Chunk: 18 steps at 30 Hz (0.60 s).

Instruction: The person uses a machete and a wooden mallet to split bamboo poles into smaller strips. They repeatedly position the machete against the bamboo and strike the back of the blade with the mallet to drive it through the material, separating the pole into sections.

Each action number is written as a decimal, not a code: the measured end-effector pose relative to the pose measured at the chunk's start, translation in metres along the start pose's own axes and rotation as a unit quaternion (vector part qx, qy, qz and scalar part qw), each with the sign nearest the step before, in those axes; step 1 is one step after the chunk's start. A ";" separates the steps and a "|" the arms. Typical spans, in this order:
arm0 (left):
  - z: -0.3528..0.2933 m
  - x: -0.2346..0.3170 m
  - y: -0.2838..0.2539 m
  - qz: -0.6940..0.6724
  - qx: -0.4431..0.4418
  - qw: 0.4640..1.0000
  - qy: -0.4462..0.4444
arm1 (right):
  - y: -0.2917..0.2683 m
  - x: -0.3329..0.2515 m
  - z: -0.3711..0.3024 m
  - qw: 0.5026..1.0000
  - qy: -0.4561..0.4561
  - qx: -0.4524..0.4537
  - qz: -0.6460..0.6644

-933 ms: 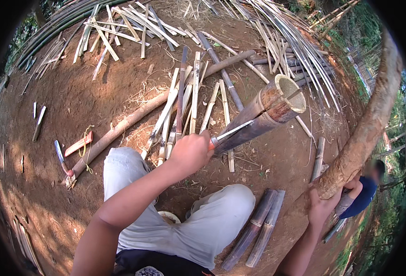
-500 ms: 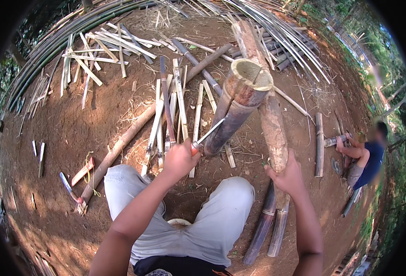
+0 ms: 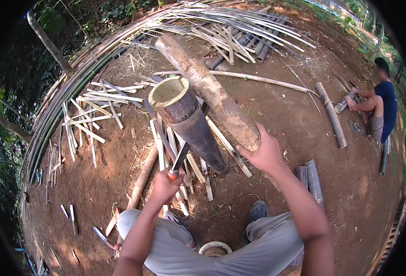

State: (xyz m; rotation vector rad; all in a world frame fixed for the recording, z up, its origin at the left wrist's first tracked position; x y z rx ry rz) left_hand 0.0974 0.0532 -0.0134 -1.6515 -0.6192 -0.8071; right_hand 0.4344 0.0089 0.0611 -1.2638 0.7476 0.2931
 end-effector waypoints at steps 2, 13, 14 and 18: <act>0.014 0.012 -0.004 0.005 -0.051 0.998 -0.038 | -0.001 0.004 -0.010 0.997 0.032 -0.011 0.068; 0.073 0.042 -0.021 0.007 -0.149 0.989 0.003 | -0.085 -0.037 -0.088 0.875 -0.122 0.234 0.406; 0.071 0.044 -0.019 0.021 -0.146 0.989 0.018 | -0.091 -0.039 -0.090 0.873 -0.131 0.272 0.382; 0.072 0.033 -0.014 0.070 -0.126 0.986 0.085 | -0.082 -0.017 -0.084 0.899 -0.132 0.325 0.263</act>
Point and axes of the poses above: each hand's wrist, its own z-axis towards the middle knuckle, its own y-axis out of the palm, x = y × z, the point moved 5 cm from there along z, towards the middle knuckle
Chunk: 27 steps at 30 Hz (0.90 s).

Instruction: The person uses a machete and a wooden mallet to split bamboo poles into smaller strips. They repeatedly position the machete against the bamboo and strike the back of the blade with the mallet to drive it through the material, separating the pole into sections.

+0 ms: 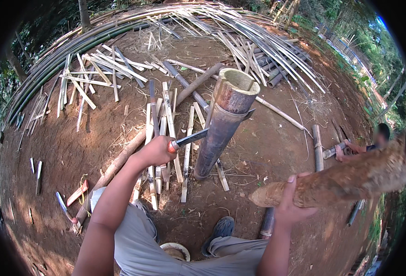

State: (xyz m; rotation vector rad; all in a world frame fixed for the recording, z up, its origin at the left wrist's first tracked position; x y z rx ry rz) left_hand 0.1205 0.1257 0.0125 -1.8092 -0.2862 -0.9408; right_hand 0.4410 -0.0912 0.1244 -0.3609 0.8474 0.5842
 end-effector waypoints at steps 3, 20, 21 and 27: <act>-0.007 0.008 0.002 0.073 0.038 0.996 0.034 | 0.025 0.041 -0.014 0.970 0.125 -0.160 -0.132; -0.033 0.015 0.004 0.110 0.020 0.994 -0.014 | 0.028 0.024 -0.001 0.981 -0.062 -0.123 -0.135; -0.036 0.022 0.004 0.118 0.014 0.993 -0.018 | 0.035 0.038 -0.013 0.949 0.052 -0.237 -0.200; -0.036 0.028 -0.007 0.141 -0.021 0.989 -0.048 | 0.037 0.073 -0.014 0.865 0.160 -0.363 -0.307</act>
Point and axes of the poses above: each hand's wrist, its own z-axis towards the middle knuckle, its own y-axis out of the palm, x = y × z, the point moved 5 cm from there along z, towards the middle knuckle
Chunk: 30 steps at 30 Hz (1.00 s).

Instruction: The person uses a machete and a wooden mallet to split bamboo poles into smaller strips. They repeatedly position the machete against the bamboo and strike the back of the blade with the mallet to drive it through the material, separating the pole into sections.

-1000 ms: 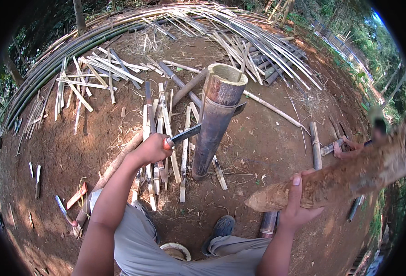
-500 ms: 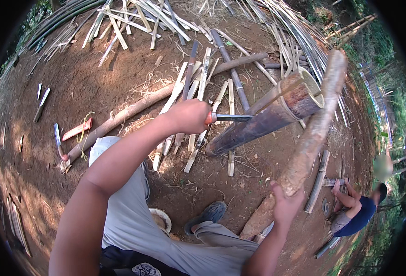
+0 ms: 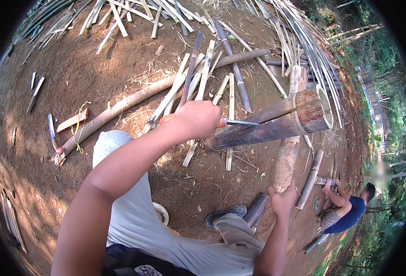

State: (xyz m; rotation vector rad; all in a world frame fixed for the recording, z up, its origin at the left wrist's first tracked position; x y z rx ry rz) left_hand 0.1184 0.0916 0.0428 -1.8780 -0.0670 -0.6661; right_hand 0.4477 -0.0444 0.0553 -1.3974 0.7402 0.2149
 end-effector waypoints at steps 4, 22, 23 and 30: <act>-0.002 -0.006 0.003 0.010 0.001 1.000 -0.022 | -0.016 -0.007 -0.014 0.988 -0.002 0.009 0.153; 0.001 -0.024 0.000 0.049 0.025 0.998 -0.042 | 0.009 -0.012 -0.016 0.972 0.058 -0.007 0.227; -0.001 -0.026 0.004 0.044 0.026 0.998 -0.047 | -0.009 -0.027 -0.023 0.963 0.045 0.020 0.266; -0.008 -0.010 0.003 0.061 0.017 0.998 -0.025 | -0.044 -0.033 -0.031 0.931 -0.127 0.281 0.198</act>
Point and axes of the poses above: each hand's wrist, its own z-axis towards the middle knuckle, its own y-axis out of the palm, x = y × z, the point moved 5 cm from there along z, towards the middle knuckle
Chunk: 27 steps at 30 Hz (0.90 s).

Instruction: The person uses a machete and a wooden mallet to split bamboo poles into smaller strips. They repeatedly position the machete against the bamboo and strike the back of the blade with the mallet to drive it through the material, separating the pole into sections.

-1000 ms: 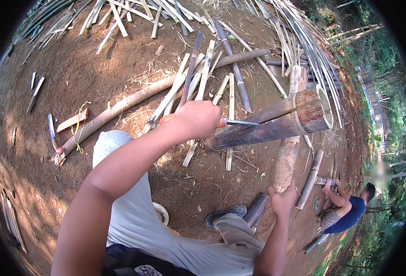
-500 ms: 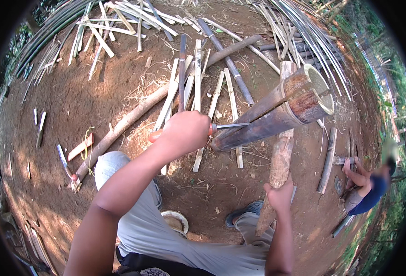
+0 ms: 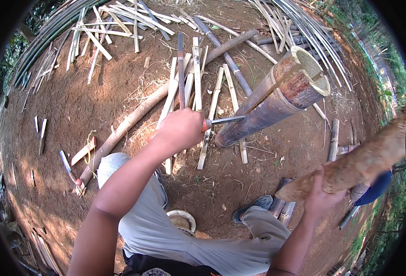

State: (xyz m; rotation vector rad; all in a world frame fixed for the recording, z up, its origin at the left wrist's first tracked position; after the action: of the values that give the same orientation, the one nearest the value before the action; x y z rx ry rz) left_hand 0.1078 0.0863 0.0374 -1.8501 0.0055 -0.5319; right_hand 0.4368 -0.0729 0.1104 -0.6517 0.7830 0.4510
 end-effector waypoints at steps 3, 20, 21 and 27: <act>0.001 0.008 0.005 0.025 -0.022 0.999 0.002 | 0.054 0.058 -0.051 0.941 0.205 -0.221 -0.152; 0.006 -0.010 0.017 0.018 -0.035 0.999 -0.027 | 0.036 0.005 -0.012 0.997 0.029 -0.067 -0.037; 0.009 -0.004 0.018 0.016 -0.038 0.999 -0.021 | 0.041 0.034 -0.022 0.996 0.066 -0.057 -0.014; 0.027 -0.008 0.089 -0.028 -0.067 0.996 -0.055 | 0.100 0.140 -0.077 0.913 0.202 -0.277 -0.220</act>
State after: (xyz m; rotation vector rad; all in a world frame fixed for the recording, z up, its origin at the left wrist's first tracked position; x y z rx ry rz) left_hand 0.1332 0.0820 -0.0522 -2.0144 -0.0874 -0.4777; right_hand 0.4278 -0.0355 -0.0739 -1.4529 0.8676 0.1098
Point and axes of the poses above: each hand's wrist, its own z-axis towards the middle knuckle, its own y-axis out of the palm, x = y × z, the point moved 5 cm from there along z, towards the middle knuckle
